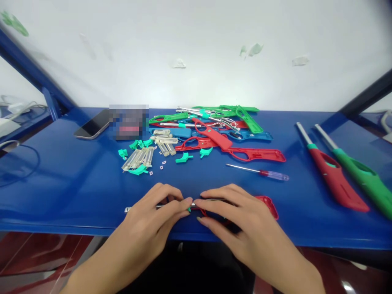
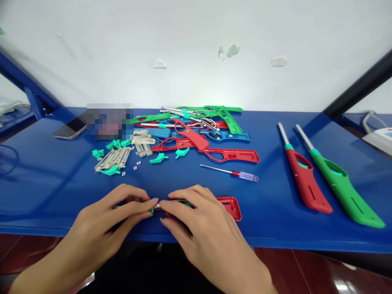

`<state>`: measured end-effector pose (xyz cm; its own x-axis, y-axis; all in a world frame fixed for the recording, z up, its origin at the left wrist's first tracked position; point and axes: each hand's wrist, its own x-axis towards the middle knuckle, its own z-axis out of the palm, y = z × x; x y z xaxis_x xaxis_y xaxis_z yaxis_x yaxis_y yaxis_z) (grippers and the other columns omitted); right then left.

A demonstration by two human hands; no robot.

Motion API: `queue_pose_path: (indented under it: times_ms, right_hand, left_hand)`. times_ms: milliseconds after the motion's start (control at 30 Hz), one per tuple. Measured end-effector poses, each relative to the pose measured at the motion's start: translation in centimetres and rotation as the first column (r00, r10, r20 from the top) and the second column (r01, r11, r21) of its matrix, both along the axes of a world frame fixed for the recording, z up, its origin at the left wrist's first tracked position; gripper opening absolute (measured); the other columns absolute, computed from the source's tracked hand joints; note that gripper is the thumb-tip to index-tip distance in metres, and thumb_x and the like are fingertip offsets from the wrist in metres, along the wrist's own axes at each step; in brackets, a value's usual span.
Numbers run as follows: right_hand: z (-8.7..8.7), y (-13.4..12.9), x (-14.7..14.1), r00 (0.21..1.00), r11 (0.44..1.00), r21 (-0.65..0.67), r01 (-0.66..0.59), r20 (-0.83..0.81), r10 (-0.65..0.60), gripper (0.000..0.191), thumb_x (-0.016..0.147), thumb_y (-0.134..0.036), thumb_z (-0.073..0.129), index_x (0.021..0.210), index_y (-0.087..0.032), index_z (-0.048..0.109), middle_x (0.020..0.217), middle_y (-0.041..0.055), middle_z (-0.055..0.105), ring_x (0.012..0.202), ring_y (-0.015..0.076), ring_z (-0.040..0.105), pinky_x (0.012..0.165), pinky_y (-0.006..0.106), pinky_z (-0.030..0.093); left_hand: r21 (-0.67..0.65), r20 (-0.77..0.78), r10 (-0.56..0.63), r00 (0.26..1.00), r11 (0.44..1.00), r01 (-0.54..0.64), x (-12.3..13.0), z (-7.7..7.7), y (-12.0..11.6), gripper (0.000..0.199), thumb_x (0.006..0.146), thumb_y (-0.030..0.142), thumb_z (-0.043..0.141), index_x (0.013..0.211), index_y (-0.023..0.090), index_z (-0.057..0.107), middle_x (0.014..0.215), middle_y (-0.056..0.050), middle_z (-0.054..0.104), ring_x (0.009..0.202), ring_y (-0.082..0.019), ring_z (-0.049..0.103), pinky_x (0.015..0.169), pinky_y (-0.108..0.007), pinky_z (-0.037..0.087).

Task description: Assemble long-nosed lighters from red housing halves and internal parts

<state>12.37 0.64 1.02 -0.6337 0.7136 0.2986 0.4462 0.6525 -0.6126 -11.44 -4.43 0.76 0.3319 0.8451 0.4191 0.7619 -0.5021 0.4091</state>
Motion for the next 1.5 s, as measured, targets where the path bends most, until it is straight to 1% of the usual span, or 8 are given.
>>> queue_pose_path:
  times_ms: [167, 267, 467, 700, 933, 1133, 1333, 1500]
  right_hand:
    - [-0.3, 0.1, 0.1, 1.0, 1.0, 0.02, -0.006, 0.002, 0.006, 0.022, 0.106, -0.026, 0.066, 0.126, -0.031, 0.074, 0.125, -0.0029, 0.076, 0.113, 0.0184, 0.064, 0.098, 0.035, 0.058]
    - [-0.4, 0.1, 0.0, 1.0, 0.999, 0.042, -0.019, -0.008, 0.019, 0.021, 0.106, -0.026, 0.066, 0.125, -0.03, 0.074, 0.124, -0.003, 0.076, 0.113, 0.0182, 0.064, 0.098, 0.034, 0.058]
    - [-0.5, 0.0, -0.1, 1.0, 0.999, 0.053, -0.008, 0.019, 0.007, 0.018, 0.107, -0.025, 0.064, 0.122, -0.03, 0.073, 0.123, -0.0017, 0.075, 0.111, 0.0189, 0.064, 0.095, 0.035, 0.059]
    - [-0.6, -0.1, -0.2, 1.0, 0.998, 0.069, 0.009, 0.023, -0.01, 0.017, 0.106, -0.025, 0.066, 0.12, -0.031, 0.073, 0.122, -0.0033, 0.075, 0.113, 0.0185, 0.064, 0.097, 0.034, 0.057]
    - [0.0, -0.4, 0.7, 0.991, 0.967, 0.221, 0.126, -0.07, -0.113, 0.033, 0.104, -0.041, 0.069, 0.135, -0.031, 0.064, 0.127, -0.0044, 0.077, 0.118, 0.0171, 0.069, 0.124, 0.041, 0.038]
    - [-0.2, -0.7, 3.3, 0.972, 0.935, 0.279, 0.218, 0.021, -0.233, 0.029, 0.106, -0.036, 0.066, 0.134, -0.03, 0.067, 0.125, 0.0002, 0.077, 0.11, 0.0203, 0.071, 0.097, 0.037, 0.057]
    - [-0.9, -1.1, 3.5, 0.974, 0.945, 0.236, 0.227, -0.074, -0.216, 0.016, 0.103, -0.031, 0.07, 0.118, -0.026, 0.074, 0.112, 0.0014, 0.078, 0.101, 0.0171, 0.073, 0.088, 0.028, 0.061]
    - [-0.7, -1.0, 3.7, 0.964, 0.943, 0.204, 0.263, -0.026, -0.263, 0.036, 0.105, -0.04, 0.067, 0.14, -0.031, 0.066, 0.118, 0.0012, 0.075, 0.106, 0.0169, 0.073, 0.091, 0.027, 0.062]
  left_hand:
    - [-0.119, -0.016, 0.028, 0.999, 0.992, -0.03, -0.2, 0.5, -0.4, 0.019, 0.109, 0.01, 0.051, 0.115, 0.025, 0.063, 0.118, -0.001, 0.062, 0.107, -0.013, 0.062, 0.095, -0.023, 0.05]
    - [-0.133, -0.019, 0.009, 1.0, 0.991, -0.012, 0.1, 1.0, -0.6, 0.019, 0.108, 0.011, 0.051, 0.116, 0.024, 0.062, 0.12, -0.003, 0.059, 0.109, -0.014, 0.06, 0.093, -0.024, 0.05]
    - [-0.074, 0.029, 0.042, 0.999, 0.996, -0.04, 0.9, 1.0, -0.1, 0.012, 0.107, 0.012, 0.057, 0.102, 0.021, 0.063, 0.108, -0.002, 0.062, 0.098, -0.014, 0.06, 0.087, -0.025, 0.05]
    - [0.018, -0.005, -0.008, 1.0, 1.0, 0.008, 1.1, 0.6, 0.1, 0.021, 0.108, 0.008, 0.055, 0.118, 0.022, 0.067, 0.11, -0.001, 0.065, 0.099, -0.015, 0.057, 0.088, -0.028, 0.049]
    - [0.071, -0.121, -0.009, 0.993, 0.997, 0.018, 0.7, 0.4, 0.1, 0.018, 0.109, 0.009, 0.053, 0.114, 0.02, 0.066, 0.112, -0.003, 0.066, 0.1, -0.019, 0.054, 0.087, -0.033, 0.046]
    - [0.076, -0.089, -0.006, 0.996, 0.997, 0.012, 1.2, 0.5, 0.2, 0.015, 0.11, 0.017, 0.055, 0.112, 0.022, 0.069, 0.108, -0.003, 0.066, 0.1, -0.018, 0.058, 0.087, -0.028, 0.05]
    - [0.007, 0.058, 0.038, 0.998, 0.999, -0.038, 2.1, 0.9, 1.0, 0.016, 0.107, 0.016, 0.06, 0.095, 0.024, 0.069, 0.104, 0.002, 0.067, 0.091, -0.01, 0.065, 0.083, -0.018, 0.052]
    - [-0.105, 0.093, 0.007, 0.996, 0.994, 0.002, 2.4, 0.7, 1.6, 0.028, 0.111, 0.019, 0.054, 0.132, 0.034, 0.066, 0.12, 0.003, 0.067, 0.104, -0.01, 0.069, 0.094, -0.019, 0.053]
